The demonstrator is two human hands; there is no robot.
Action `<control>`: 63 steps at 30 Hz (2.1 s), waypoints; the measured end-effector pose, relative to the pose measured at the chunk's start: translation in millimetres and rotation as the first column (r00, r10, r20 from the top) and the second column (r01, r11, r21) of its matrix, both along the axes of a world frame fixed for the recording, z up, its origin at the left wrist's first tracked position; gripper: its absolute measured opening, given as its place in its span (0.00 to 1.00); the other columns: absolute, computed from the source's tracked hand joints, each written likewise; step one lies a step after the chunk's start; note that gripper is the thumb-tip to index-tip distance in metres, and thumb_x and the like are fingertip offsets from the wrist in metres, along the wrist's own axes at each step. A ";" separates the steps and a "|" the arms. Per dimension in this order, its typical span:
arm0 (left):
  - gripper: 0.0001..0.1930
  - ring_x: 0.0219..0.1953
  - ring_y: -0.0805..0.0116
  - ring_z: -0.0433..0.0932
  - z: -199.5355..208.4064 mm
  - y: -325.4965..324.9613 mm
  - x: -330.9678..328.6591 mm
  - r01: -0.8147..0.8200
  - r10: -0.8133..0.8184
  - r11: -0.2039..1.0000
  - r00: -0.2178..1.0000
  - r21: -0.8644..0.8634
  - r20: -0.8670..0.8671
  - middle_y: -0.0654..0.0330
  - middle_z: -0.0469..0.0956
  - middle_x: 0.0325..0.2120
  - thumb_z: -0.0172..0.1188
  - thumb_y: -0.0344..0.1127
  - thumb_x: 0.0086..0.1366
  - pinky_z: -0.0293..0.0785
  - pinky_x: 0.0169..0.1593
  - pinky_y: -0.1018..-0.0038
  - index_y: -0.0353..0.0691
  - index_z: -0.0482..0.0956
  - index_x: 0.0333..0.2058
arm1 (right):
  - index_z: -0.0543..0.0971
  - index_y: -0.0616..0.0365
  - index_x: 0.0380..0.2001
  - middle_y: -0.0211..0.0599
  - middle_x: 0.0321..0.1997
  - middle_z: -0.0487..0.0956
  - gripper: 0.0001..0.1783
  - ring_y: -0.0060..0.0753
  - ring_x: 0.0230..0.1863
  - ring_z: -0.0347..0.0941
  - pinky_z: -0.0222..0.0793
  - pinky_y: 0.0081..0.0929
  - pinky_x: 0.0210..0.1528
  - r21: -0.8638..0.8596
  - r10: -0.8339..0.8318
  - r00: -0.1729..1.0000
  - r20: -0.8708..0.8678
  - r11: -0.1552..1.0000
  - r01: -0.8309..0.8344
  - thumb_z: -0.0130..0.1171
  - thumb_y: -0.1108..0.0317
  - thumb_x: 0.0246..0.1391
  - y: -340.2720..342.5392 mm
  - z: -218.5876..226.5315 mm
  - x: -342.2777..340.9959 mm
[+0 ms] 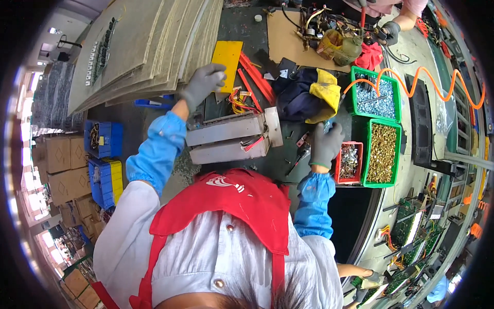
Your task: The person assembles electronic components and circuit boards into a housing by securing them with screws using an electric screwdriver.
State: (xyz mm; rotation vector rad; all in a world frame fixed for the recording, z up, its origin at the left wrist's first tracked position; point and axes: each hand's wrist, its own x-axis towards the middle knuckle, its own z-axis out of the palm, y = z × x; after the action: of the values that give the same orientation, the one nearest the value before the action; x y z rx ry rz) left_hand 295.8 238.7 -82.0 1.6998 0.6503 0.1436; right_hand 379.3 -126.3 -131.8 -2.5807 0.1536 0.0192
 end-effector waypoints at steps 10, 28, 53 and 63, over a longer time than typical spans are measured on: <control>0.21 0.32 0.62 0.79 -15.2 20.4 -186.6 -0.299 0.240 0.952 0.858 -0.061 -0.454 0.56 0.80 0.36 0.56 0.53 0.63 0.78 0.35 0.66 0.45 0.78 0.46 | 0.78 0.62 0.38 0.26 0.23 0.74 0.15 0.18 0.21 0.67 0.64 0.20 0.23 0.591 0.409 0.886 -0.219 0.778 -0.213 0.58 0.61 0.56 34.1 -7.1 -34.9; 0.24 0.40 0.67 0.78 -100.5 -3.1 -202.3 -0.381 0.077 0.651 0.894 -0.656 -0.442 0.61 0.79 0.43 0.50 0.56 0.65 0.75 0.45 0.66 0.47 0.75 0.51 | 0.82 0.60 0.36 0.26 0.27 0.78 0.10 0.18 0.24 0.70 0.62 0.18 0.25 0.665 0.473 0.761 -0.443 0.743 -0.075 0.60 0.70 0.48 76.0 -28.1 -18.0; 0.15 0.48 0.72 0.75 -27.7 -16.0 -207.4 -0.057 0.045 0.993 0.992 0.105 0.119 0.61 0.80 0.43 0.51 0.27 0.62 0.67 0.54 0.76 0.38 0.79 0.46 | 0.78 0.64 0.41 0.34 0.36 0.80 0.14 0.24 0.38 0.76 0.72 0.21 0.43 0.852 0.548 0.825 -0.141 0.491 -0.180 0.50 0.81 0.52 42.5 -21.5 -35.7; 0.13 0.36 0.71 0.72 -50.1 40.0 -186.6 -0.362 0.186 0.857 0.881 -0.366 -0.434 0.64 0.77 0.35 0.55 0.41 0.58 0.72 0.38 0.71 0.42 0.80 0.38 | 0.76 0.51 0.25 0.27 0.21 0.74 0.13 0.20 0.18 0.66 0.56 0.18 0.17 0.626 0.340 0.662 -0.668 0.737 0.253 0.56 0.55 0.55 52.7 0.4 -17.4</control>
State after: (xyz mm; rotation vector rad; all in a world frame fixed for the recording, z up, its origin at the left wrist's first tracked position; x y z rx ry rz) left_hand 109.2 278.8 -132.1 1.1893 1.1381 -0.1343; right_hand 362.0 -73.6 -131.5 -1.6610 0.3144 1.0101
